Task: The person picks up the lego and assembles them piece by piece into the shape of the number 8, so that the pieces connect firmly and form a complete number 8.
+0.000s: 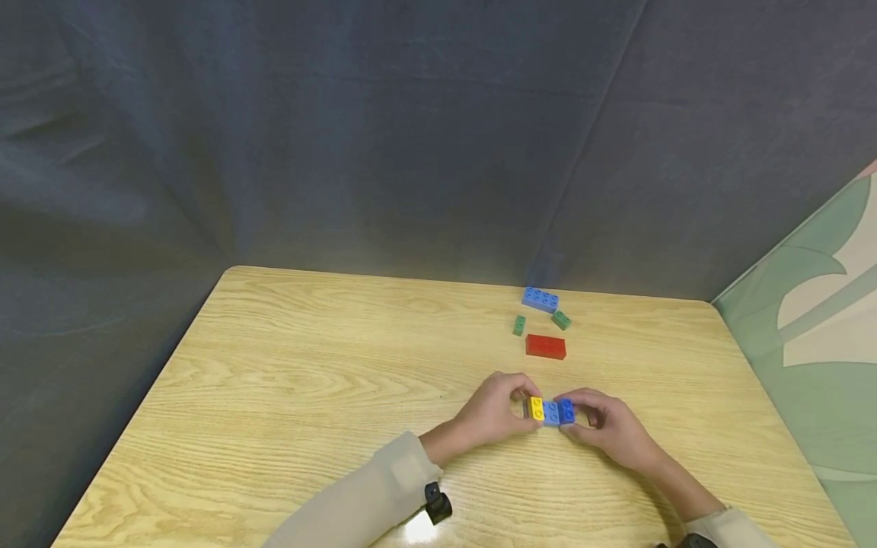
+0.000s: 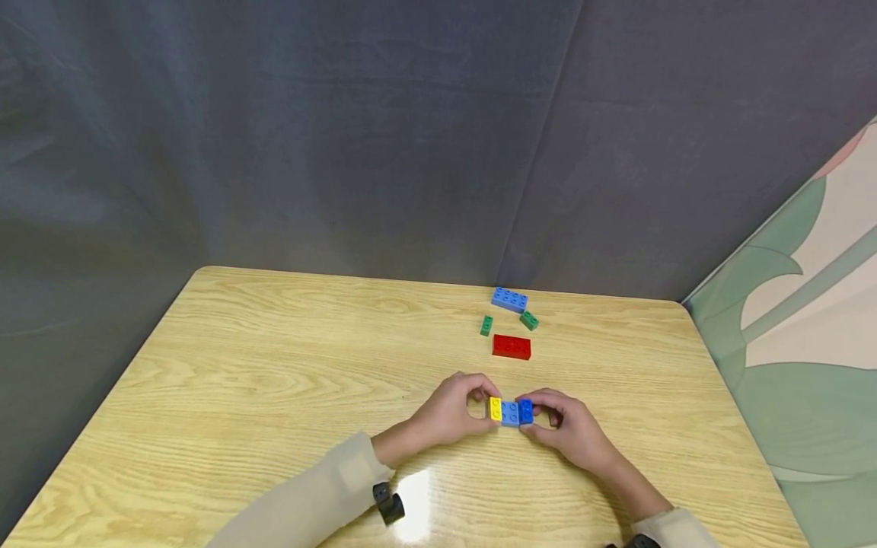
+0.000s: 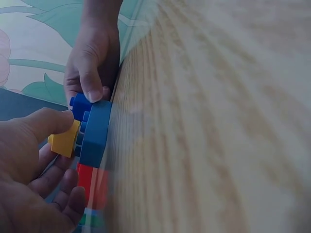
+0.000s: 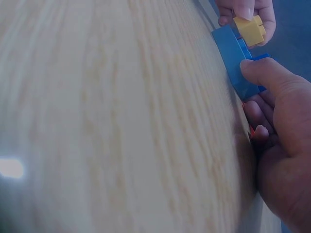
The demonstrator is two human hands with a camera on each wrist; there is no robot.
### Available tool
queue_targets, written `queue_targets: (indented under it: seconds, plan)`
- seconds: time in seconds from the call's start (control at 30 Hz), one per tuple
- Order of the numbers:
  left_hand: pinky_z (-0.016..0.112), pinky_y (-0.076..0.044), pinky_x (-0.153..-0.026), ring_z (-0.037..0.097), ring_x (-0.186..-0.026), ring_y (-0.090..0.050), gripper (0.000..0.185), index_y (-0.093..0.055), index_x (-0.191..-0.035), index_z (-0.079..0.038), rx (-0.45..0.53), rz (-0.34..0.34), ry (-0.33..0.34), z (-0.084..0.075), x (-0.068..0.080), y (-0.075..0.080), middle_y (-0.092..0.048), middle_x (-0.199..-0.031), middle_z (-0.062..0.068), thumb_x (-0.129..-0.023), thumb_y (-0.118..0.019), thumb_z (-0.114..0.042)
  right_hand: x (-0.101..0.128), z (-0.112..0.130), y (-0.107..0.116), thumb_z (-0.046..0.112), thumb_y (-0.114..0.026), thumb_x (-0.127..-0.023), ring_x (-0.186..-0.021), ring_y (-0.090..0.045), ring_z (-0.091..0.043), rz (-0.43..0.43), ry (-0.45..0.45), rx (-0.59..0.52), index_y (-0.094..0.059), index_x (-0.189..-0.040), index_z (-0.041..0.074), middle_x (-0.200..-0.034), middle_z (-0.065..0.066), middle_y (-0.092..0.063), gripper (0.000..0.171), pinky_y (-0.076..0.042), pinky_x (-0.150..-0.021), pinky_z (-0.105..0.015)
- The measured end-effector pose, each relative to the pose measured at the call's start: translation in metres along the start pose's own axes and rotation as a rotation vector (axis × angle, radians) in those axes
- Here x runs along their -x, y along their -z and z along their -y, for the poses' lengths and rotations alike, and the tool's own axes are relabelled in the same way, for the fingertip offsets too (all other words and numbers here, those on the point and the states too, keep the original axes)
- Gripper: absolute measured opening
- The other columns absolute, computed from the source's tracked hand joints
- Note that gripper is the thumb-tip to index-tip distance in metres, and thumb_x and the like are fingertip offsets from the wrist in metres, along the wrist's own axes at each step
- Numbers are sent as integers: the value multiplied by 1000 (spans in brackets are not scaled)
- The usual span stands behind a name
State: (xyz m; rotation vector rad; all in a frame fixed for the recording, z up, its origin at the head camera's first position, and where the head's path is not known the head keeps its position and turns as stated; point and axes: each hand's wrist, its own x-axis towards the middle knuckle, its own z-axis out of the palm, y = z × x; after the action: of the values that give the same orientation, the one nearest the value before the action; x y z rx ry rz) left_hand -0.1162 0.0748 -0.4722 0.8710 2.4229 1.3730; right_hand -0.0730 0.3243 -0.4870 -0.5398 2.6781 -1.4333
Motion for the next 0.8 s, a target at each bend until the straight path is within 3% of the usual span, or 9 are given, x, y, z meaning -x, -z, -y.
queue_targets:
  seconds: [0.8]
  plan:
    - [16, -44, -80, 4, -92, -55, 32, -73, -109, -16, -20, 9, 38, 2, -3, 2, -67, -99, -12, -81, -88, -20, -1, 1, 0, 5, -80, -87, -69, -47, -14, 3, -5, 6, -71, -120, 10, -110, -5, -69, 35, -38, -54, -25]
